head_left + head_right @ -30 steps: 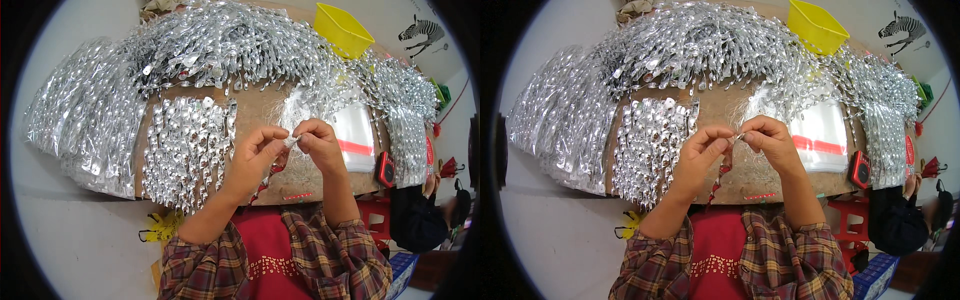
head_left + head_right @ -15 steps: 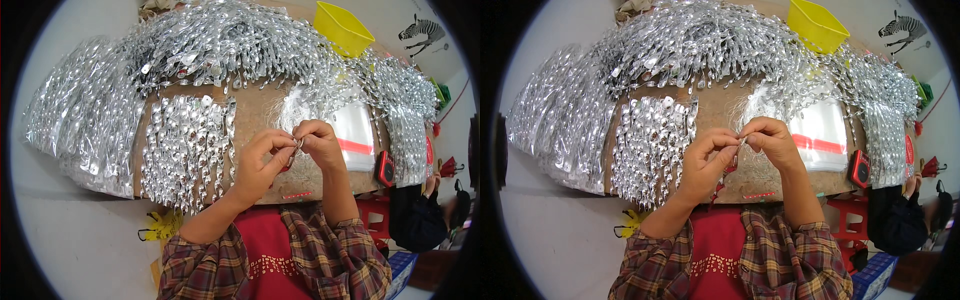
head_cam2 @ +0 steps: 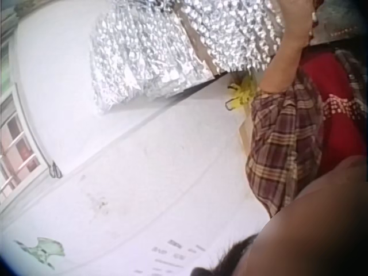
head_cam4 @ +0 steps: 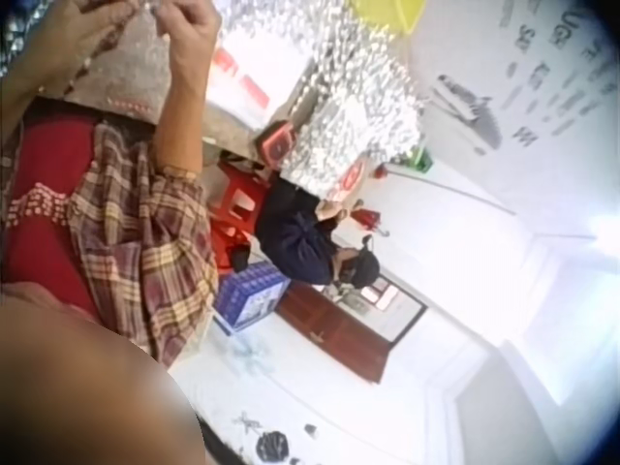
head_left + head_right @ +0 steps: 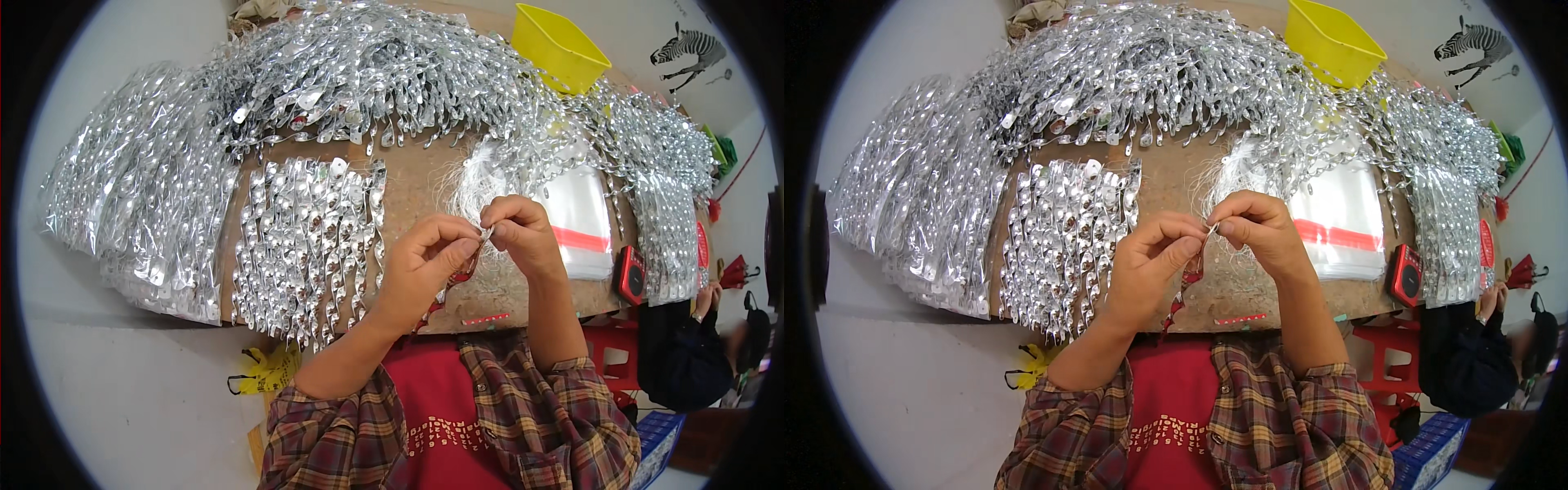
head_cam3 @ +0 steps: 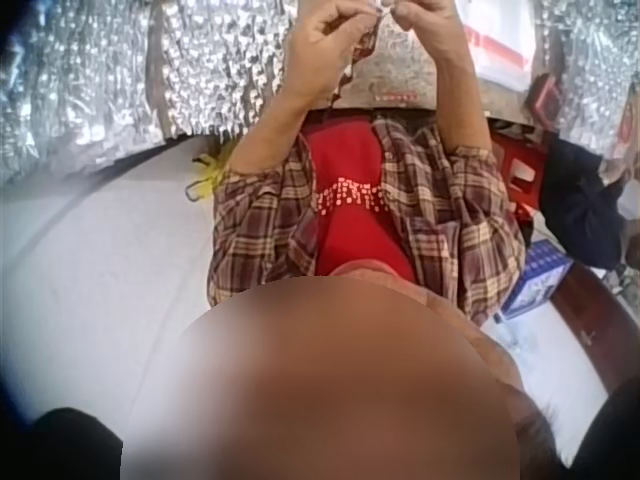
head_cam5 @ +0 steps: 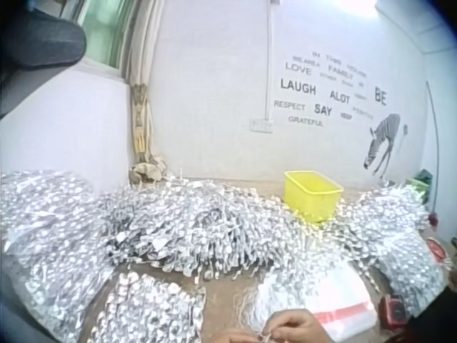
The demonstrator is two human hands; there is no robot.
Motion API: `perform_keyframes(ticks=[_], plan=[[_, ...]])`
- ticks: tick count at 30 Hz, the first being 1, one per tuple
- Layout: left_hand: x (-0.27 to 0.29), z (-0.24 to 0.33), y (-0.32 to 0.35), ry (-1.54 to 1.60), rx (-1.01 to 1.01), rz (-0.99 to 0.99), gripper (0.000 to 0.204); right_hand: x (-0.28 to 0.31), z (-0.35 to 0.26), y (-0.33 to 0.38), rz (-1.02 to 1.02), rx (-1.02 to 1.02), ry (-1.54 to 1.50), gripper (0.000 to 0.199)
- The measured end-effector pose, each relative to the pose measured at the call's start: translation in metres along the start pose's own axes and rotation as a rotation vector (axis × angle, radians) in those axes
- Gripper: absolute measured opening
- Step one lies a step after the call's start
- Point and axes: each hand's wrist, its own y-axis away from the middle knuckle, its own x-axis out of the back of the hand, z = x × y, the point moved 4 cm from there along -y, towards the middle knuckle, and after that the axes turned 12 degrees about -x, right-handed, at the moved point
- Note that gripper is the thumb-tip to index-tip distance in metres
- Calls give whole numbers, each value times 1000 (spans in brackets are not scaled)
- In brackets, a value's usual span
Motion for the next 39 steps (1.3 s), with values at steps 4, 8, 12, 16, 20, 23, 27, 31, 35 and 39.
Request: perform_keyframes(ticks=[4, 8, 12, 16, 20, 23, 27, 31, 35, 39], plan=[[0, -3, 1, 4, 2, -2, 11, -1, -1, 0, 2, 6, -5, 8], [-2, 3, -1, -208, -119, -30, 8, 0, 0, 0, -5, 4, 27, 14], [-2, 7, -2, -102, -72, 88, 7, -2, -2, 1, -1, 13, 55, 18], [3, 27, -17, -257, -166, 63, 7, -4, -18, 2, 64, 3, 134, 26], [-5, 36, -33, -505, -333, -78, 10, -16, -37, 5, 91, 45, 333, 19], [-14, 25, -33, -401, -342, -91, 13, -20, -36, 6, 70, 114, 445, 11], [-11, -19, -19, 99, 147, -70, 17, -8, -32, 3, 180, -75, 120, 9], [-22, -16, -13, 194, 383, -91, 18, 9, -30, 3, 225, -151, -130, 10], [-9, -15, -13, 5, 427, -114, 13, 18, -28, 1, 72, -147, -310, 8], [-5, -12, -5, -176, 380, -184, 12, 43, -17, -4, 164, -189, -237, 9]])
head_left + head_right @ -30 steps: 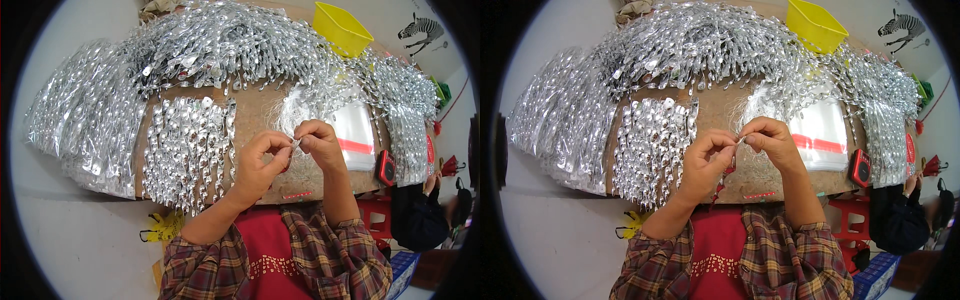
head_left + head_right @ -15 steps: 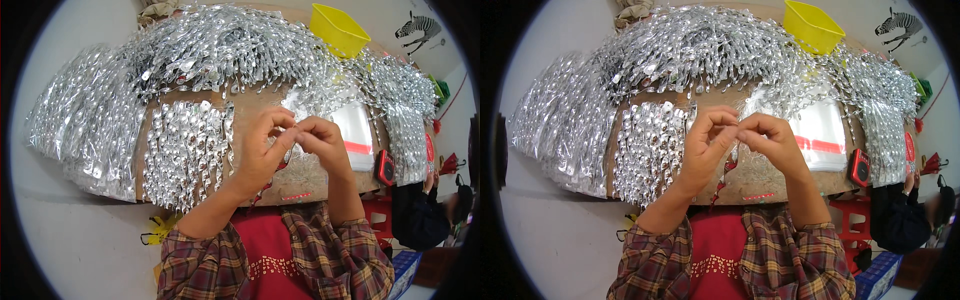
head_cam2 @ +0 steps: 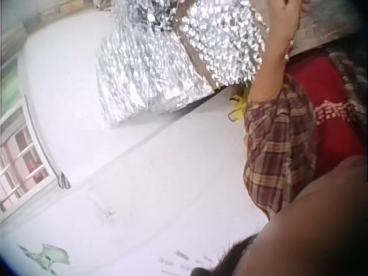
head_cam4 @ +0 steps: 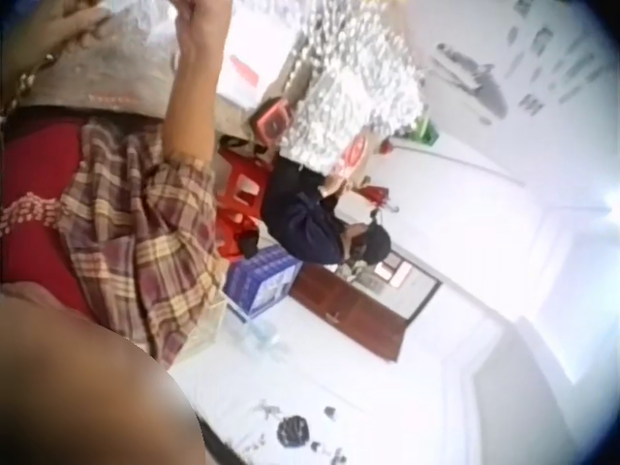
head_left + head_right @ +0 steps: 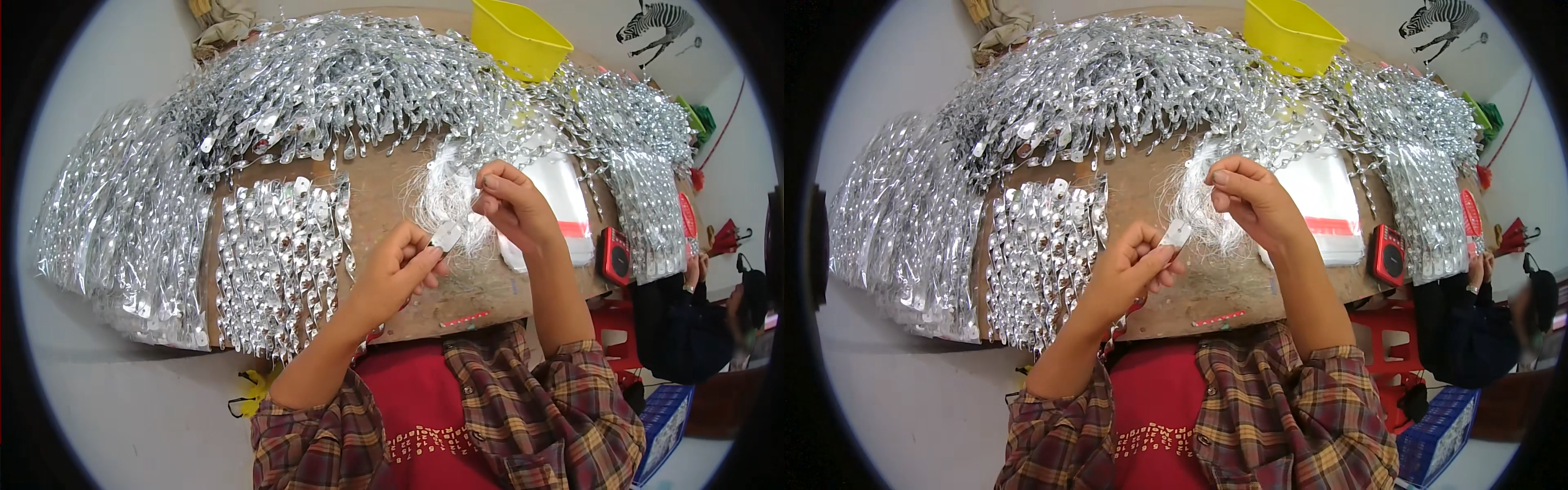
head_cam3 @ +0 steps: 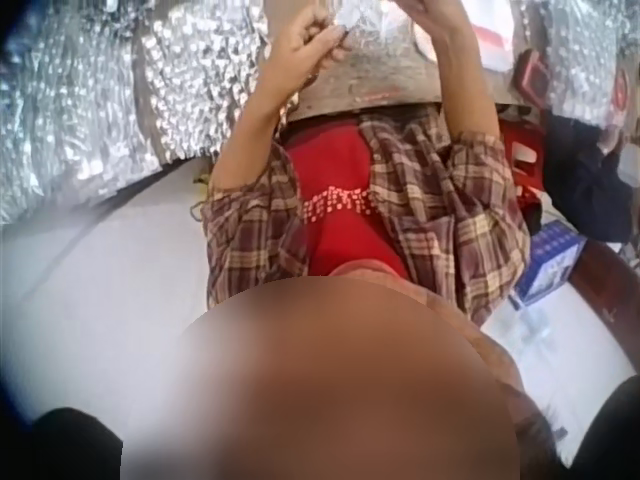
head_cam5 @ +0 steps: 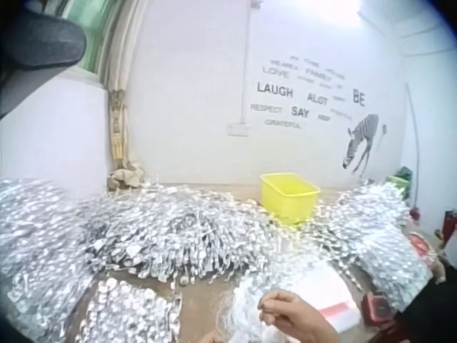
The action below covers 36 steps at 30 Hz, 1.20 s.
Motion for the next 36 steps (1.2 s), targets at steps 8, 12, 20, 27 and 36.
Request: perform_keyframes(ticks=[8, 12, 20, 27, 36], plan=[[14, -16, 21, 71, 46, 30, 12, 9, 0, -5, -59, -1, -80, 10], [18, -22, 28, 94, 68, 14, 12, 12, 3, -8, -22, 1, -97, 10], [5, -11, 17, 76, 87, -172, 41, -21, 11, 3, -83, -49, 18, 9], [-7, -1, -3, 271, -205, -87, 31, -45, 3, 22, -215, -68, 201, 12], [0, 12, 5, 43, -231, 151, 13, -38, 9, 19, -140, -151, 259, 12]])
